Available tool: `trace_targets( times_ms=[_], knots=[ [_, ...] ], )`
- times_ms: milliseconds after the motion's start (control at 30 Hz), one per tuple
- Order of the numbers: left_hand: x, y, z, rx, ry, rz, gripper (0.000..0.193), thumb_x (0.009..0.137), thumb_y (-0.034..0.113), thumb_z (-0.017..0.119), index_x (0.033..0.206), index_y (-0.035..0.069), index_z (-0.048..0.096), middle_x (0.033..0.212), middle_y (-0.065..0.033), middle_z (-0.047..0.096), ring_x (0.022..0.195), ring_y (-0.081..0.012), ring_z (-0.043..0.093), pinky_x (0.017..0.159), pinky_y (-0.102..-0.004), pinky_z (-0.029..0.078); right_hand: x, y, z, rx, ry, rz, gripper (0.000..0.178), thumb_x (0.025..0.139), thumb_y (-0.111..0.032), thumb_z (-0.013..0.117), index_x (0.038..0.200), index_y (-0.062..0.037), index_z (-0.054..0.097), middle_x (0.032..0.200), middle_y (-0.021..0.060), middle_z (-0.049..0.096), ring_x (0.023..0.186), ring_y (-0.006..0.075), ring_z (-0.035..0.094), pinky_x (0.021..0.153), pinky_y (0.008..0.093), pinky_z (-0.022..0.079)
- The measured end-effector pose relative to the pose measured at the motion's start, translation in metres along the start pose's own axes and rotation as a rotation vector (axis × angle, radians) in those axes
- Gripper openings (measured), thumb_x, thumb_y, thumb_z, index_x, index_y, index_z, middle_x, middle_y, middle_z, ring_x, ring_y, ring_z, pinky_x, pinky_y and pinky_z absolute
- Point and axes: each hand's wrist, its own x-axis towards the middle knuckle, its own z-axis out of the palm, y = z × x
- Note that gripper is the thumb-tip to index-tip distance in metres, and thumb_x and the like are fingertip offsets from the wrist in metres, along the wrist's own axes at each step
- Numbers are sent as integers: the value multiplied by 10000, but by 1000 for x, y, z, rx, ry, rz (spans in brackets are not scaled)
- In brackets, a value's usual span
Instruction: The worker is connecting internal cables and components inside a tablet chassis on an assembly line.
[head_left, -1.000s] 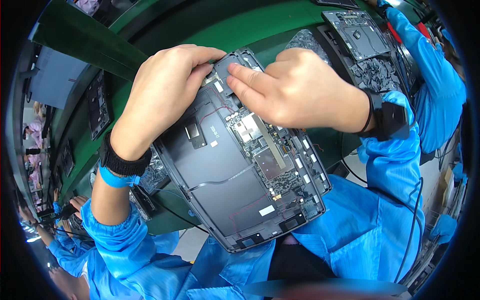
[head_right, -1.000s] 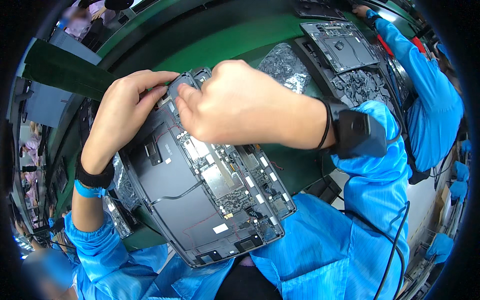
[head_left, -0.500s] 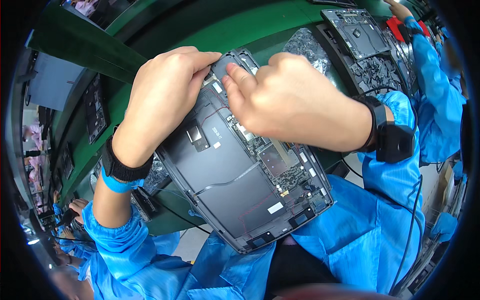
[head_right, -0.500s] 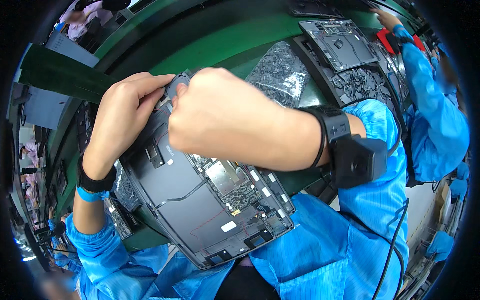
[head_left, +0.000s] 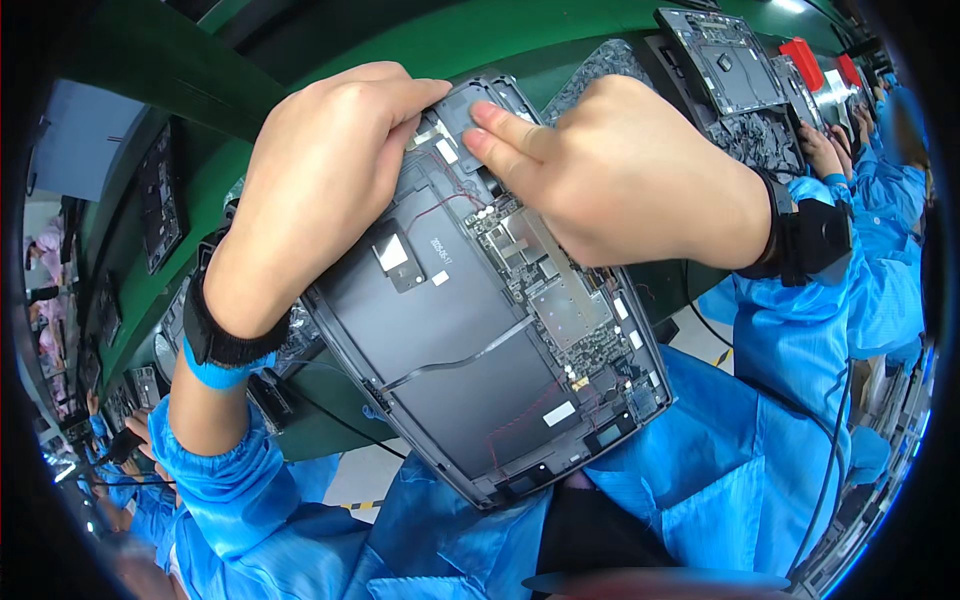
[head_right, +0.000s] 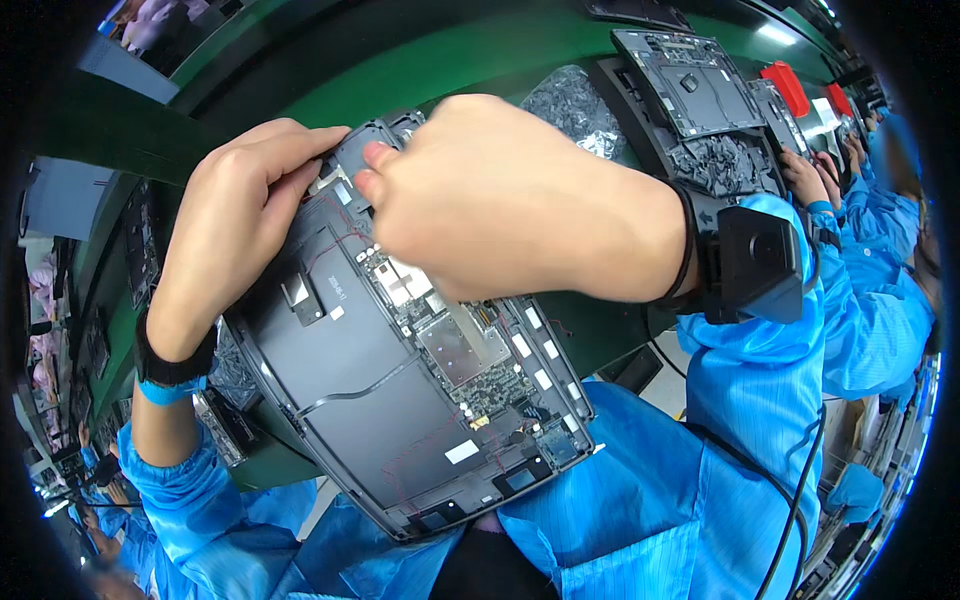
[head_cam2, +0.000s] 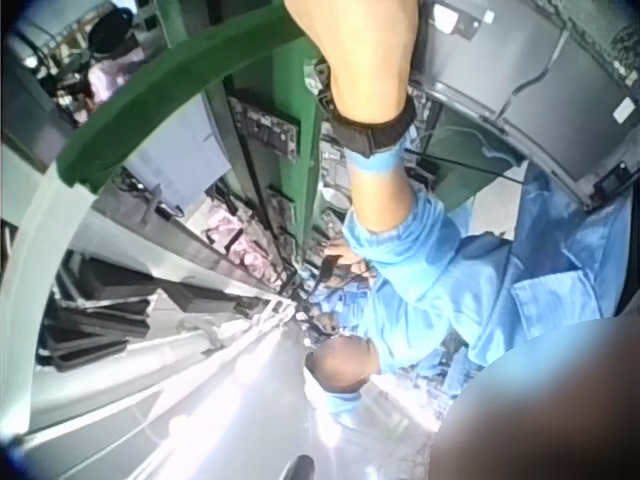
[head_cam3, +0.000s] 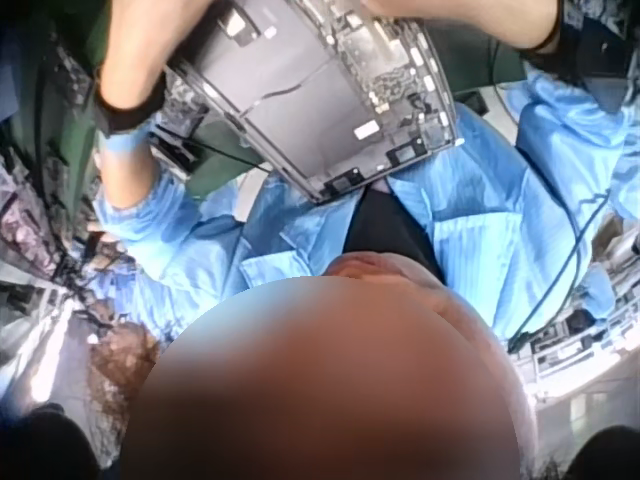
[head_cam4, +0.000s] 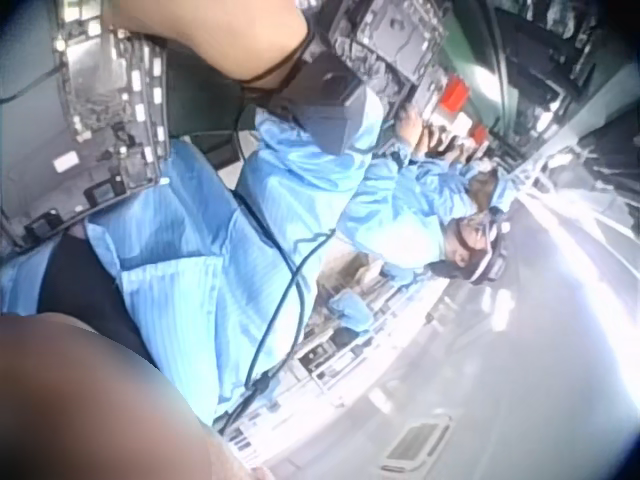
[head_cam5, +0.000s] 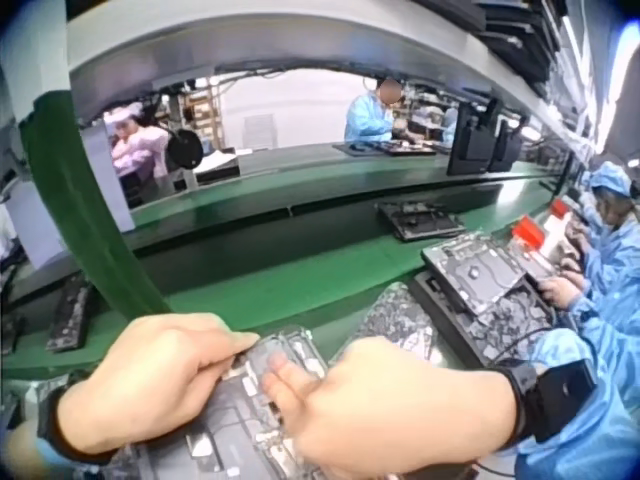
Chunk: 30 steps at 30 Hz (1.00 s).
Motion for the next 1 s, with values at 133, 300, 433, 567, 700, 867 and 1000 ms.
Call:
trace_targets(
  times_ms=[133, 300, 433, 567, 700, 867, 1000],
  knots=[
    [2, 3, 7, 17, 25, 2, 233, 811, -3, 569, 1017, -13, 678, 874, -161, 649, 831, -356, 627, 736, -407, 506, -10, 17, 15, 186, 137, 102, 179, 752, -112, 626, 895, -35, 703, 664, 155, 652, 609, 306, 659, 560, 411, 528],
    [-8, 10, 5, -23, 68, -68, 275, 839, -8, 536, 1087, -55, 645, 976, -226, 652, 903, -399, 620, 810, -428, 498, -4, 38, 16, 213, 285, -15, 107, 757, -121, 629, 803, -44, 687, 647, 134, 643, 619, 298, 660, 556, 399, 526],
    [-7, 11, 3, -42, -15, -142, 341, 863, -9, 543, 1198, -20, 607, 1125, -225, 643, 1018, -373, 628, 881, -378, 494, 9, 25, 8, -105, 126, -99, 233, 718, -105, 696, 940, -36, 683, 910, 87, 709, 763, 217, 700, 616, 298, 544],
    [-3, 3, 3, -35, -5, -115, 347, 845, -13, 560, 1188, -20, 614, 1104, -221, 651, 993, -354, 641, 860, -364, 502, 11, 10, 1, -299, -4, -135, 263, 731, -92, 656, 952, 51, 670, 943, 141, 710, 714, 209, 708, 558, 285, 543],
    [-2, -5, -5, -141, -59, -140, 311, 826, -3, 582, 1130, -22, 646, 1064, -216, 660, 948, -345, 652, 821, -365, 514, 12, 5, 4, -329, 44, -188, 305, 716, -80, 642, 974, 81, 662, 976, 210, 694, 642, 191, 694, 516, 276, 522],
    [3, -10, -8, -188, -107, -69, 320, 833, -19, 577, 1147, -20, 641, 915, -164, 640, 786, -277, 628, 731, -324, 503, 2, 11, 9, -241, 159, -141, 266, 697, -108, 655, 913, 45, 673, 889, 137, 682, 588, 185, 670, 507, 290, 524],
    [0, -5, -6, -150, -49, -56, 257, 816, 8, 591, 1058, -19, 674, 899, -176, 654, 839, -359, 632, 755, -388, 506, 5, 3, -3, -134, 161, -47, 130, 675, -99, 671, 748, 9, 676, 760, 92, 683, 632, 194, 679, 520, 309, 526]
  ],
)
